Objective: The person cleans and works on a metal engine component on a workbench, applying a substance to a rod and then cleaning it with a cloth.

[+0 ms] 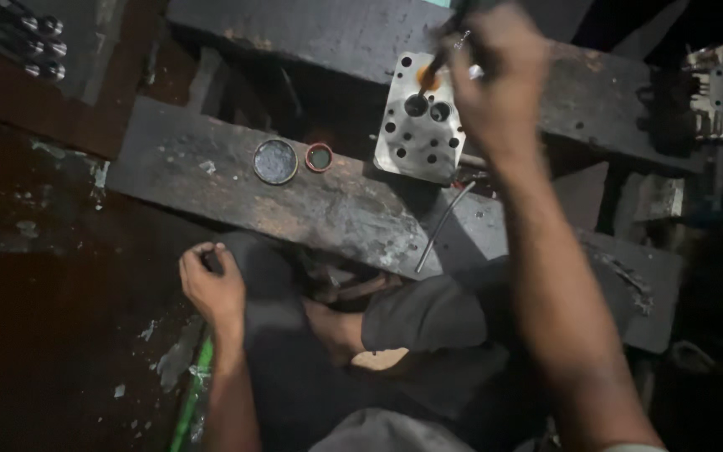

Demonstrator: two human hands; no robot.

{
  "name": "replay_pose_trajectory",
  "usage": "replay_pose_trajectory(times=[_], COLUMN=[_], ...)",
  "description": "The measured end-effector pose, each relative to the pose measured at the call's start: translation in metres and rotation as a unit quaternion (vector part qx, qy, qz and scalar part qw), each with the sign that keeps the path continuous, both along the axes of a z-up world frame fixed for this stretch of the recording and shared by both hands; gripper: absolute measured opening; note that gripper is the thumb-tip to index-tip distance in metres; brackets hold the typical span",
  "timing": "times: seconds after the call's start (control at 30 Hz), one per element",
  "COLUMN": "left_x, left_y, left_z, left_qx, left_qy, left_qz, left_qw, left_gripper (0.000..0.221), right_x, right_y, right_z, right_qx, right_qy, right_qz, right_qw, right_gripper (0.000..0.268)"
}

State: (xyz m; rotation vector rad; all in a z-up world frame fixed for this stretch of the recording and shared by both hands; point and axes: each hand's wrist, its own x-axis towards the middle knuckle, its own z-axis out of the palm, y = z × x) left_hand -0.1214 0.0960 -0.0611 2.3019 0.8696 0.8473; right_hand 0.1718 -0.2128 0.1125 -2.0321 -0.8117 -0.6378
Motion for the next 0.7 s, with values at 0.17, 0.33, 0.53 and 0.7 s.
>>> replay_pose_trajectory(times=[0.17,0.33,0.53,0.7], left_x=[0.019,0.057,0.044,0.01], left_y=[-0.049,-0.098,-0.126,-0.098], left_z=[0.067,0.124,0.112,0.122], left_qx=[-0.267,-0.479,-0.48,-0.274], left_qy=[-0.081,-0.189,-0.29,-0.227], left_qz=[-0.05,-0.277,-0.286,-0.236], left_qw=[0.959,0.812,0.777,0.904], left_gripper=[0.028,0.046,0.033,0.02], right_x=[-0.031,-0.082,-0.153,-0.184], right_y=[-0.025,-0.011,0.007,0.019], right_z=[0.051,0.03,-0.028,-0.054], right_qx=[0.272,0.401,0.471,0.265], right_qy=[0.122,0.431,0.6,0.461], right_qz=[0.059,0.055,0.003,0.103], right_qw=[0.953,0.806,0.647,0.84], right_gripper=[0.023,0.03,0.025,0.021])
